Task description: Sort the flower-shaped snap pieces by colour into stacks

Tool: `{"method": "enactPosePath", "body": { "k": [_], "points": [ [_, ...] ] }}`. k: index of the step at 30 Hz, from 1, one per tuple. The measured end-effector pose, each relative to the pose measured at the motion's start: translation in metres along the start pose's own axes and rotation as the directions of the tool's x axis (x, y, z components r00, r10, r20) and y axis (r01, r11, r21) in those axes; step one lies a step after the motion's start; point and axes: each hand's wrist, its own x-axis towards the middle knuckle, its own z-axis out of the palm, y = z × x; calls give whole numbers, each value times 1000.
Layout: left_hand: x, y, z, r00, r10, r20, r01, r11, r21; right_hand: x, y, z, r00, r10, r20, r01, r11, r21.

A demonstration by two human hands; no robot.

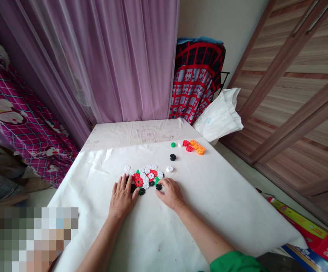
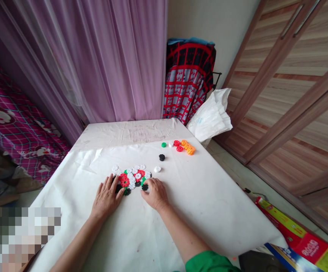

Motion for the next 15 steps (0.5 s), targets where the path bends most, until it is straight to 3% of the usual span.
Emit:
{"method": "enactPosePath", "body": {
  "k": [8,11,15],
  "points": [
    [-1,-4,1,999,-30,-40,30,1000,-2,1,2,7,1000,0,-17,-1,999,-41],
    [-1,-5,-1,999,-43,-29,43,999,0,-2,6,13,995,-10,-95,12,1000,15],
    [-3,-9,0,997,-66,-36,66,998,-1,-1,23,18,965,43,-260,15,976,216]
  ]
}}
